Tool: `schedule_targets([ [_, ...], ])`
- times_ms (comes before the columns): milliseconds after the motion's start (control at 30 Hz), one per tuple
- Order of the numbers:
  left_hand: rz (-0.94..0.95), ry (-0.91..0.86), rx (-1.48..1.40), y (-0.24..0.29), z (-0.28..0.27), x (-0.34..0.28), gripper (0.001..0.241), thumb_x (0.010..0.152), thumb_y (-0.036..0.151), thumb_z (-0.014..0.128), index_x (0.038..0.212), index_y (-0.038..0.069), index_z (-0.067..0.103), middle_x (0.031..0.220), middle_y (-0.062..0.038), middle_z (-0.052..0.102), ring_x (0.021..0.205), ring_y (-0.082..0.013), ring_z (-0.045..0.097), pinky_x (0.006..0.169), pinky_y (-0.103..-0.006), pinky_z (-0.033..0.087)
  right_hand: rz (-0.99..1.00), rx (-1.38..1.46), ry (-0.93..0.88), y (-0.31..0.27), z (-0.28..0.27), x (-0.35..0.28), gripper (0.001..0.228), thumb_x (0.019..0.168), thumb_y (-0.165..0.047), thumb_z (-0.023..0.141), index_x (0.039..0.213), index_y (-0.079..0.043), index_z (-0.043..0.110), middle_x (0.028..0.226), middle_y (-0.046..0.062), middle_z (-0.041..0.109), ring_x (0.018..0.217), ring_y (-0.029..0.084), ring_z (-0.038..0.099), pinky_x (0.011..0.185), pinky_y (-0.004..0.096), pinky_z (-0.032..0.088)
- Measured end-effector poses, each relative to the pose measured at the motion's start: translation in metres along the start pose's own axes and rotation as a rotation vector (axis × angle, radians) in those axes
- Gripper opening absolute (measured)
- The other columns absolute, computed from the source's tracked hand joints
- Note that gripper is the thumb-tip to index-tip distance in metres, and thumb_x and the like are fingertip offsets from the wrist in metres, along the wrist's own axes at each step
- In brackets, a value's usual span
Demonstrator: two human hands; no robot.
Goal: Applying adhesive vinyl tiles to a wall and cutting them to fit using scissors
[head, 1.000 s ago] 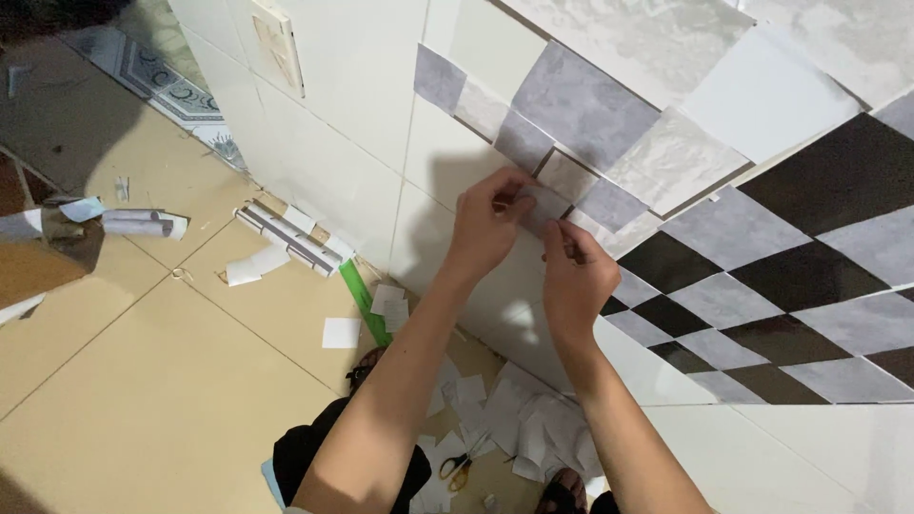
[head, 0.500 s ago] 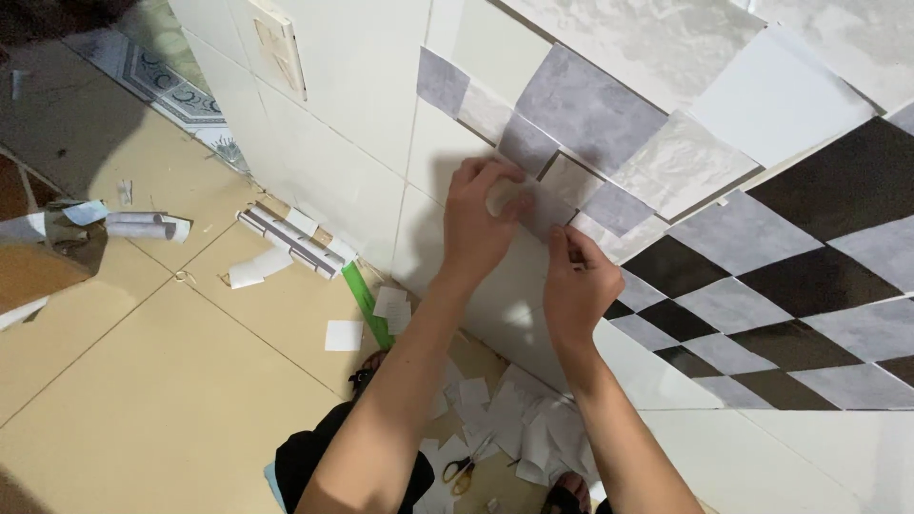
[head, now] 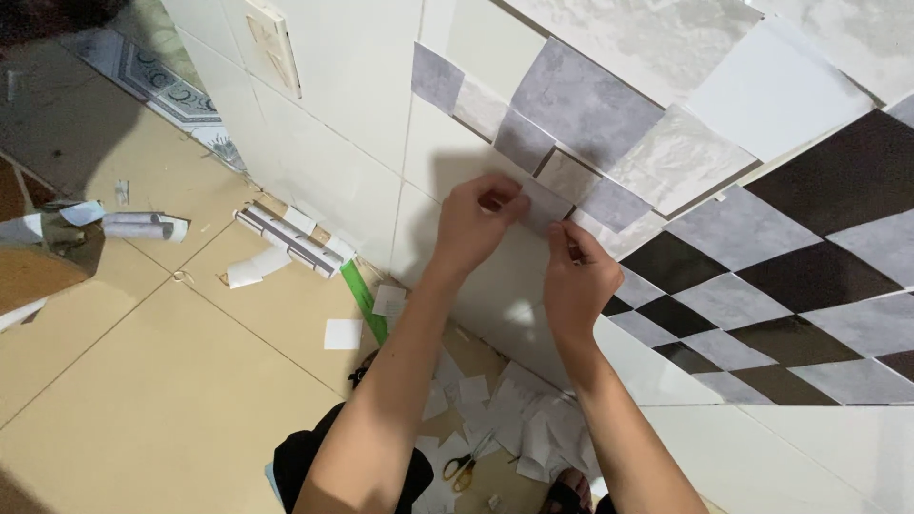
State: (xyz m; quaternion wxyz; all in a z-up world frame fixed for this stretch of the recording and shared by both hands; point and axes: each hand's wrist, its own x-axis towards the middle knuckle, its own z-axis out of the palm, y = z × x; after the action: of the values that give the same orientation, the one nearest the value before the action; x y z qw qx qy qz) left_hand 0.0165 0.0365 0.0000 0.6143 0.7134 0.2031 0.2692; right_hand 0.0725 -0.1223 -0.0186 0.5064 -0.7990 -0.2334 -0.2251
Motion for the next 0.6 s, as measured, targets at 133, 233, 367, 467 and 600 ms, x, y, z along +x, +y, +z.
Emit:
schedule_targets([
  [133, 0.053, 0.061, 0.011, 0.02, -0.004, -0.012, 0.019, 0.097, 0.026, 0.08, 0.109, 0.012, 0.08, 0.101, -0.011, 0.08, 0.101, -0.0311, 0.078, 0.09, -0.049, 0.06, -0.017, -0.001, -0.015, 0.009, 0.003, 0.001, 0.007, 0.103, -0.009, 0.08, 0.107, -0.011, 0.086, 0.072, 0.007, 0.075, 0.062, 0.019, 0.07, 0.06, 0.037, 0.051],
  [233, 0.058, 0.12, 0.006, 0.029, -0.002, -0.019, 0.016, 0.098, 0.023, 0.078, 0.107, 0.01, 0.081, 0.101, -0.014, 0.081, 0.099, -0.0338, 0.077, 0.088, -0.0499, 0.061, 0.004, 0.009, -0.014, 0.007, 0.003, 0.0, 0.009, 0.106, -0.012, 0.078, 0.106, -0.011, 0.087, 0.068, 0.006, 0.073, 0.059, 0.016, 0.066, 0.058, 0.037, 0.048],
  [367, 0.081, 0.169, -0.029, 0.028, 0.001, -0.02, 0.016, 0.097, 0.021, 0.079, 0.106, 0.008, 0.082, 0.104, -0.016, 0.08, 0.101, -0.0364, 0.076, 0.089, -0.0522, 0.061, 0.041, 0.018, 0.003, 0.007, 0.005, 0.0, 0.01, 0.106, -0.015, 0.078, 0.104, -0.011, 0.087, 0.061, 0.006, 0.067, 0.058, 0.01, 0.059, 0.057, 0.038, 0.044],
  [467, 0.112, 0.189, -0.024, 0.009, 0.012, -0.01, 0.015, 0.098, 0.019, 0.08, 0.108, 0.008, 0.081, 0.104, -0.017, 0.079, 0.102, -0.0369, 0.075, 0.089, -0.0524, 0.06, 0.052, 0.01, 0.005, -0.001, 0.002, 0.004, 0.008, 0.104, -0.015, 0.081, 0.102, -0.01, 0.086, 0.06, 0.008, 0.064, 0.059, 0.01, 0.052, 0.057, 0.037, 0.042],
  [600, 0.083, 0.193, -0.037, 0.023, 0.008, -0.017, 0.015, 0.096, 0.023, 0.081, 0.104, 0.011, 0.082, 0.101, -0.013, 0.08, 0.1, -0.0333, 0.076, 0.089, -0.0499, 0.061, 0.119, 0.032, -0.003, -0.002, 0.006, 0.003, 0.013, 0.105, -0.022, 0.079, 0.1, -0.014, 0.088, 0.057, 0.001, 0.062, 0.055, 0.007, 0.052, 0.057, 0.036, 0.043],
])
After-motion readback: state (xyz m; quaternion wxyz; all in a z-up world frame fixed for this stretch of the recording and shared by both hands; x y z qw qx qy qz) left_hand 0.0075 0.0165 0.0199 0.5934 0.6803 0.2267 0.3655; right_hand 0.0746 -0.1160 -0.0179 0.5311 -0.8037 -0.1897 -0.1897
